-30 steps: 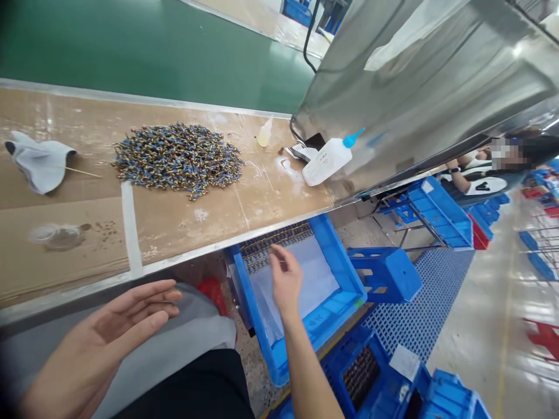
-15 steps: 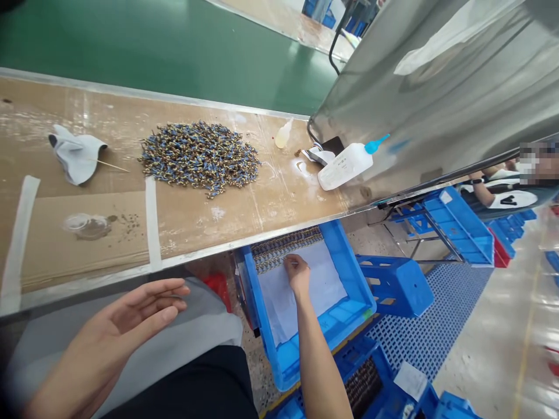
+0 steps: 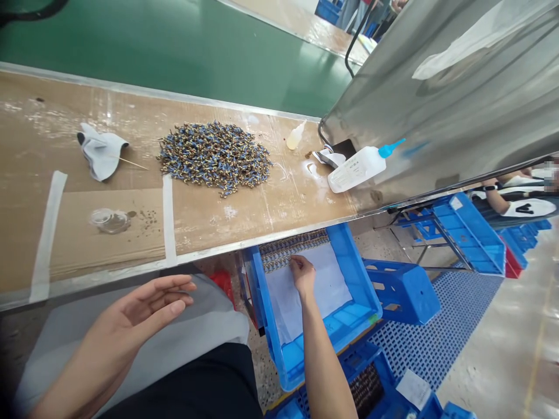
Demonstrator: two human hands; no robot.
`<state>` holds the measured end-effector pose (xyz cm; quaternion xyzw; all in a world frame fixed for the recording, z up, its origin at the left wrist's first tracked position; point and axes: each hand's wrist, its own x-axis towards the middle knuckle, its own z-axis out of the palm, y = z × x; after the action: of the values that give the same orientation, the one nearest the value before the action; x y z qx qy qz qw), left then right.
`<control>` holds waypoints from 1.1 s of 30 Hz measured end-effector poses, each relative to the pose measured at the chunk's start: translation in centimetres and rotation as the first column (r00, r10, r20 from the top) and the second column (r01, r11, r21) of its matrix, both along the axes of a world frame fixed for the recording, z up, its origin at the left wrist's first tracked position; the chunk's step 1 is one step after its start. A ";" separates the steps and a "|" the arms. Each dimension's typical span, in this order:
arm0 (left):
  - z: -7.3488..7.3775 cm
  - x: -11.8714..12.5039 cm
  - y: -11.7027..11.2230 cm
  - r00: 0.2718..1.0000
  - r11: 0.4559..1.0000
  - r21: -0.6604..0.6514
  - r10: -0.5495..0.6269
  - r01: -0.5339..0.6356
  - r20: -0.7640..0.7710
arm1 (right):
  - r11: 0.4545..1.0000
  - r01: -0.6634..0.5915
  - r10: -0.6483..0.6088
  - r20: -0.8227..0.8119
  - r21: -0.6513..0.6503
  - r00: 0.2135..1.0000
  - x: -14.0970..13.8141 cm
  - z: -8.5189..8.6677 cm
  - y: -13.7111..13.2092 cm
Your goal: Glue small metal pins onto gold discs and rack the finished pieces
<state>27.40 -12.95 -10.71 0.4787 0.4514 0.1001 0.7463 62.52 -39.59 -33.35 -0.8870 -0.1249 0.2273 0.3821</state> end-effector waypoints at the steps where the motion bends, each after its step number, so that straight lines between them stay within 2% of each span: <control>1: -0.1 -0.1 0.0 1.000 1.000 0.003 0.005 -0.005 -0.004 | 1.000 0.000 0.000 -0.001 0.001 1.000 0.0 0.1 0.0; 9: -1.2 -0.9 0.2 0.999 0.999 -0.004 -0.033 0.033 0.010 | 1.000 0.009 -0.009 -0.007 0.008 1.000 -0.6 1.5 0.8; 14: -1.8 -1.2 0.5 0.999 0.999 0.014 -0.041 0.041 0.018 | 0.998 0.051 -0.052 0.049 0.026 0.997 -1.5 3.6 1.7; 17: -1.5 -1.3 0.7 0.999 1.000 0.012 -0.025 0.024 0.028 | 0.987 0.136 -0.150 0.182 0.085 0.972 -2.5 6.7 2.3; 19: -1.0 -1.2 0.8 0.999 1.000 0.001 0.002 -0.002 0.037 | 0.967 0.198 -0.239 0.299 0.160 0.924 -3.5 10.1 3.3; 21: -0.4 -1.0 0.8 0.999 1.000 -0.014 0.022 -0.021 0.047 | 0.949 0.197 -0.282 0.385 0.245 0.879 -4.7 14.2 5.6; 23: 0.1 -0.7 0.7 0.998 0.999 -0.020 0.030 -0.029 0.058 | 0.951 0.060 -0.194 0.435 0.302 0.879 -5.8 18.6 9.3; 24: 0.2 -0.7 0.7 0.997 0.999 -0.017 0.030 -0.029 0.066 | 0.941 -0.104 -0.066 0.477 0.321 0.876 -6.2 20.6 11.6; 25: 0.3 -0.8 0.7 0.997 1.000 -0.007 0.028 -0.027 0.075 | 0.907 -0.300 0.117 0.509 0.295 0.853 -6.5 22.3 14.1; 26: 0.3 -1.0 0.7 0.996 1.000 0.009 0.024 -0.025 0.086 | 0.849 -0.472 0.289 0.541 0.237 0.790 -6.7 23.8 16.6; 27: 0.3 -1.3 0.8 0.995 0.999 0.031 0.017 -0.020 0.096 | 0.780 -0.598 0.410 0.575 0.182 0.709 -6.8 24.8 19.1; 29: 0.1 -2.3 1.1 0.994 0.996 0.084 0.014 -0.023 0.104 | 0.676 -0.737 0.565 0.639 0.006 0.523 -6.5 25.9 23.3; 31: 0.0 -3.7 1.4 0.995 0.990 0.124 0.051 -0.062 0.090 | 0.607 -0.772 0.663 0.655 -0.188 0.362 -5.7 26.0 26.4; 33: -0.1 -5.3 1.5 0.989 0.980 0.141 0.136 -0.143 0.055 | 0.543 -0.780 0.732 0.631 -0.311 0.257 -5.0 25.9 28.0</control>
<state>22.15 -11.43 -10.77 0.4962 0.4586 0.1953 0.7109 57.56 -11.55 -7.41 -0.7170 -0.6744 0.0219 0.1751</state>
